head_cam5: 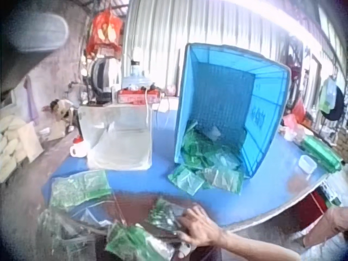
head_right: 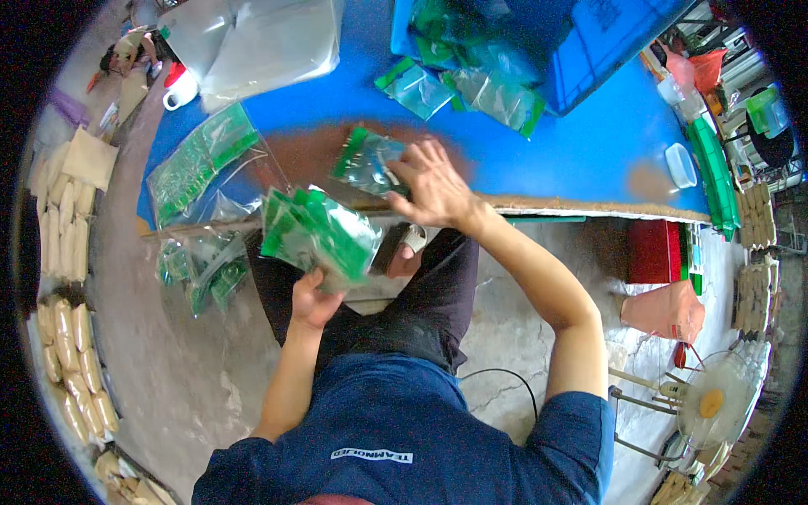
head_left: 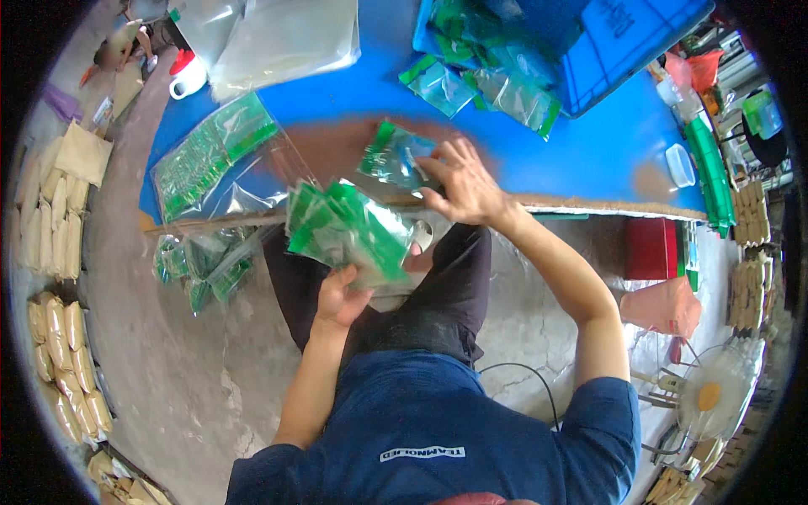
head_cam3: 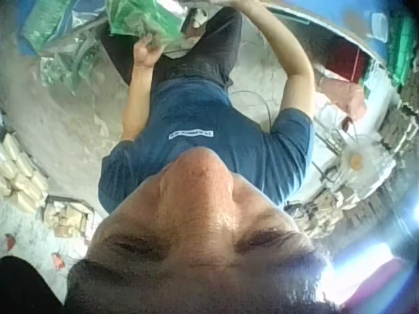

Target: The recorder is sorting green plastic packets and placing them into larger clear plastic bags on a blue work table.

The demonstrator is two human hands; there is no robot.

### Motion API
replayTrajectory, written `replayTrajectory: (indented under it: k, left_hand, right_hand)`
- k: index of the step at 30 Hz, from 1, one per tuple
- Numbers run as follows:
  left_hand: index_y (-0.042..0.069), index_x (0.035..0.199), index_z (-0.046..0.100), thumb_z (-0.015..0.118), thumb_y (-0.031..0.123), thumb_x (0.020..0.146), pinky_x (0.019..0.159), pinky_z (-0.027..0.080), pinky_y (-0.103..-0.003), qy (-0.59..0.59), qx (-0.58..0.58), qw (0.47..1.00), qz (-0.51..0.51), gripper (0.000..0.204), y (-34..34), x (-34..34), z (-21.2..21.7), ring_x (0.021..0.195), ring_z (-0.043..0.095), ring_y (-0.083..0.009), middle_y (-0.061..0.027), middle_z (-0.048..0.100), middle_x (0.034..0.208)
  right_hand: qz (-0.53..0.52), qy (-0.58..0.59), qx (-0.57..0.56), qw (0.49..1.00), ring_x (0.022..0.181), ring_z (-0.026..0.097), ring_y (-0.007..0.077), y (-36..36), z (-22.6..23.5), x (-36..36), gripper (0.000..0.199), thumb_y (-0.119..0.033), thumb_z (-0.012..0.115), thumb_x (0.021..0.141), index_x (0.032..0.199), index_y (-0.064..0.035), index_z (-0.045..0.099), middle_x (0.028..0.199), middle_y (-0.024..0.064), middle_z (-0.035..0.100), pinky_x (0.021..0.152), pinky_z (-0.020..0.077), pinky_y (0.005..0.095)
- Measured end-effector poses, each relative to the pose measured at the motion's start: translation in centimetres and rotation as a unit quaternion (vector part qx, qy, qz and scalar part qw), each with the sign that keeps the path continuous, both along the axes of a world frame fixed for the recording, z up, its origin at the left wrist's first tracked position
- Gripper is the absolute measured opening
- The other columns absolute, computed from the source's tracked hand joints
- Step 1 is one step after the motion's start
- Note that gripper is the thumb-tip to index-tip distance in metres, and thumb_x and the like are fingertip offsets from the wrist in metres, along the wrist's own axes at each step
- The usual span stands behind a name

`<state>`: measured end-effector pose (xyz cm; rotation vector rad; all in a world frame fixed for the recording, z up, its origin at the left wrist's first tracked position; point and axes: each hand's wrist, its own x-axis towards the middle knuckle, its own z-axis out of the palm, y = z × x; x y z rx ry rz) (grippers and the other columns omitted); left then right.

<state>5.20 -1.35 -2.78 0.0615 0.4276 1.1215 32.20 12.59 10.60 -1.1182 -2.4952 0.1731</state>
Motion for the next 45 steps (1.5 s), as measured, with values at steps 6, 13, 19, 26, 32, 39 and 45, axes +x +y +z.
replayTrajectory:
  k: [6,13,19,26,32,39,45]
  left_hand:
    - [0.006,0.139,0.049,0.066,0.007,0.090,0.115,0.035,-0.054,0.028,0.010,0.997,0.075,0.052,2.4,1.8,3.6,0.132,0.050,-0.0324,-0.0119,0.055,0.139]
    - [0.004,0.139,0.047,0.066,0.008,0.091,0.114,0.037,-0.046,-0.005,0.001,0.998,0.059,0.052,2.1,1.7,2.3,0.131,0.050,-0.0269,-0.0102,0.057,0.135]
    - [0.007,0.146,0.038,0.062,0.014,0.095,0.115,0.025,-0.067,-0.063,0.048,0.996,0.035,0.058,2.0,3.1,5.4,0.139,0.040,-0.0375,-0.0133,0.044,0.149]
    - [0.003,0.143,0.042,0.060,0.012,0.097,0.115,0.036,-0.053,0.046,-0.003,0.992,0.116,0.050,2.6,3.0,5.7,0.130,0.051,-0.0323,-0.0141,0.051,0.143]
    - [0.000,0.142,0.044,0.058,0.014,0.098,0.113,0.039,-0.047,0.136,0.034,0.986,0.088,0.048,3.3,1.0,5.1,0.129,0.052,-0.0294,-0.0142,0.053,0.141]
    - [-0.001,0.138,0.048,0.062,0.013,0.095,0.107,0.044,-0.044,0.161,0.050,0.983,0.069,0.048,3.1,0.7,5.6,0.123,0.056,-0.0274,-0.0127,0.058,0.134]
    - [0.002,0.142,0.043,0.061,0.016,0.096,0.111,0.039,-0.049,0.164,0.050,0.984,0.045,0.052,2.2,0.6,4.1,0.128,0.052,-0.0314,-0.0128,0.055,0.138]
  right_hand:
    - [0.114,0.180,-0.188,0.959,0.103,0.057,0.0413,2.5,-0.6,-3.4,0.033,-0.019,0.051,0.089,0.111,0.0018,0.064,0.109,0.0212,0.060,0.095,0.0451,0.0490]
    - [-0.114,0.037,0.132,0.984,0.121,0.052,0.0422,12.8,-6.0,4.6,0.045,-0.030,0.059,0.089,0.124,-0.0019,0.061,0.129,0.0246,0.056,0.103,0.0418,0.0521]
    - [-0.188,0.014,0.105,0.977,0.115,0.051,0.0409,3.0,-4.2,-2.1,0.046,-0.035,0.062,0.089,0.125,-0.0051,0.061,0.126,0.0226,0.054,0.095,0.0434,0.0533]
    - [-0.113,-0.004,0.014,0.993,0.107,0.053,0.0377,-3.0,-1.9,-3.0,0.039,-0.026,0.061,0.090,0.125,-0.0084,0.062,0.121,0.0173,0.057,0.089,0.0436,0.0511]
    - [-0.070,0.072,-0.007,0.995,0.103,0.056,0.0380,-1.1,-1.6,-2.7,0.043,-0.008,0.058,0.088,0.131,-0.0025,0.055,0.113,0.0167,0.061,0.093,0.0440,0.0485]
    - [0.105,0.190,-0.132,0.967,0.109,0.060,0.0398,-0.5,-1.3,-3.9,0.034,-0.004,0.058,0.087,0.121,-0.0002,0.061,0.114,0.0211,0.064,0.095,0.0476,0.0469]
    - [-0.282,0.200,0.136,0.929,0.104,0.061,0.0405,9.9,-2.4,7.5,0.039,-0.022,0.067,0.088,0.123,-0.0051,0.062,0.114,0.0223,0.063,0.092,0.0496,0.0464]
